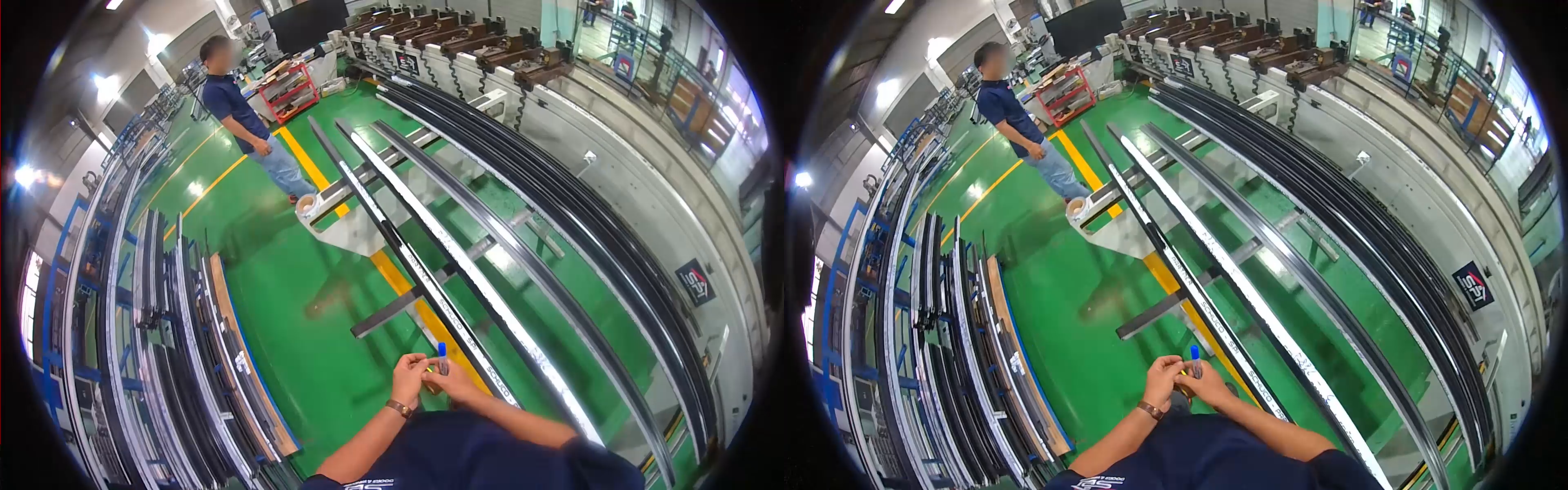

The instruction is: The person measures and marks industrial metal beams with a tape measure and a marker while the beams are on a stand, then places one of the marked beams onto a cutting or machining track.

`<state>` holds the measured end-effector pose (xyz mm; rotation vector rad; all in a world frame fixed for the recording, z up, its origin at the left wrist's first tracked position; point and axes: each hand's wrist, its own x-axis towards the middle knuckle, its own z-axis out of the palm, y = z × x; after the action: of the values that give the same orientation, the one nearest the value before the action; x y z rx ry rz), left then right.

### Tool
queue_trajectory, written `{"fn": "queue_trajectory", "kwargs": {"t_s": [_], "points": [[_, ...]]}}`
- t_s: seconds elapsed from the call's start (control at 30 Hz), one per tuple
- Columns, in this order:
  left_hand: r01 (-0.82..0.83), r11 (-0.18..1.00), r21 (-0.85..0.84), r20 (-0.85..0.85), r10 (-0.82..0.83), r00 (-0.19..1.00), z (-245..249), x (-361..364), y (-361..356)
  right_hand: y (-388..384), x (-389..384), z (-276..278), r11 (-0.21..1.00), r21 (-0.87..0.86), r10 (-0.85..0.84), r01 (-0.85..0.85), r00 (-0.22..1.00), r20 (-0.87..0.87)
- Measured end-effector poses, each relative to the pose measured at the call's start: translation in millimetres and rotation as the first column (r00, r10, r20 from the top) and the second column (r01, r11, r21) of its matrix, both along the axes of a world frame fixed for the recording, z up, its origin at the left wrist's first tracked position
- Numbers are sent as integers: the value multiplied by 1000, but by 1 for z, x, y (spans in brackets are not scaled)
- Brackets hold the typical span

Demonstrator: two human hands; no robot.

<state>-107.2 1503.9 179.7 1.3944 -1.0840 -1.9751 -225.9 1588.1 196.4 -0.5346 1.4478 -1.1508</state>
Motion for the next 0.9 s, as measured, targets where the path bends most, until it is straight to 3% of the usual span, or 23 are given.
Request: {"fn": "queue_trajectory", "kwargs": {"t_s": [0.03, 0.13, 0.27, 0.3, 0.4, 0.47, 0.53, 0.6, 0.63, 0.73, 0.8, 0.83, 0.87, 0.9], "points": [[49, 997, -64, 38, -47, 998, -4, -5, -14, -10, -5, -5, 999, -24, -36, 35, 996, -76], [225, 974, 5, 14, -225, 974, -18, -13, -54, -32, -18, -14, 998, 59, -34, 33, 999, 19], [199, 980, -4, -22, -199, 980, -21, -25, -158, -65, -28, 33, 984, 158, -59, 82, 987, -147], [141, 990, 28, -19, -140, 990, -15, -28, -193, -61, -30, 14, 983, 172, 5, 68, 919, -395], [-60, 997, 57, -114, 67, 991, 10, -38, -316, -38, -46, 15, 961, 256, -37, 101, 969, -243], [-164, 986, -20, -199, 156, 967, 7, -46, -397, 8, -53, -12, 951, 201, -198, 236, 961, -192], [-300, 949, -91, -226, 274, 935, 1, -55, -462, 43, -64, 22, 916, 289, -282, 279, 959, -35], [-355, 925, -136, -234, 318, 919, 7, -60, -495, 92, -75, 19, 879, 418, -211, 231, 973, -94], [-420, 897, -135, -255, 378, 890, 7, -67, -498, 116, -76, 12, 884, 397, -242, 248, 968, -65], [-318, 944, -91, -322, 274, 906, -24, -81, -468, 133, -86, -12, 885, 339, -305, 320, 947, -98], [-174, 981, -84, -234, 150, 960, -33, -98, -409, 125, -83, -24, 876, 302, -345, 377, 926, -156], [-80, 996, 29, -245, 84, 966, -41, -104, -377, 90, -85, 3, 869, 335, -348, 364, 931, -108], [-11, 993, 118, -266, 42, 963, -86, -110, -348, 86, -92, -31, 897, 285, -315, 338, 941, -125], [99, 987, 125, -176, -76, 981, -79, -117, -308, 71, -94, -62, 907, 238, -315, 347, 935, -161]]}}
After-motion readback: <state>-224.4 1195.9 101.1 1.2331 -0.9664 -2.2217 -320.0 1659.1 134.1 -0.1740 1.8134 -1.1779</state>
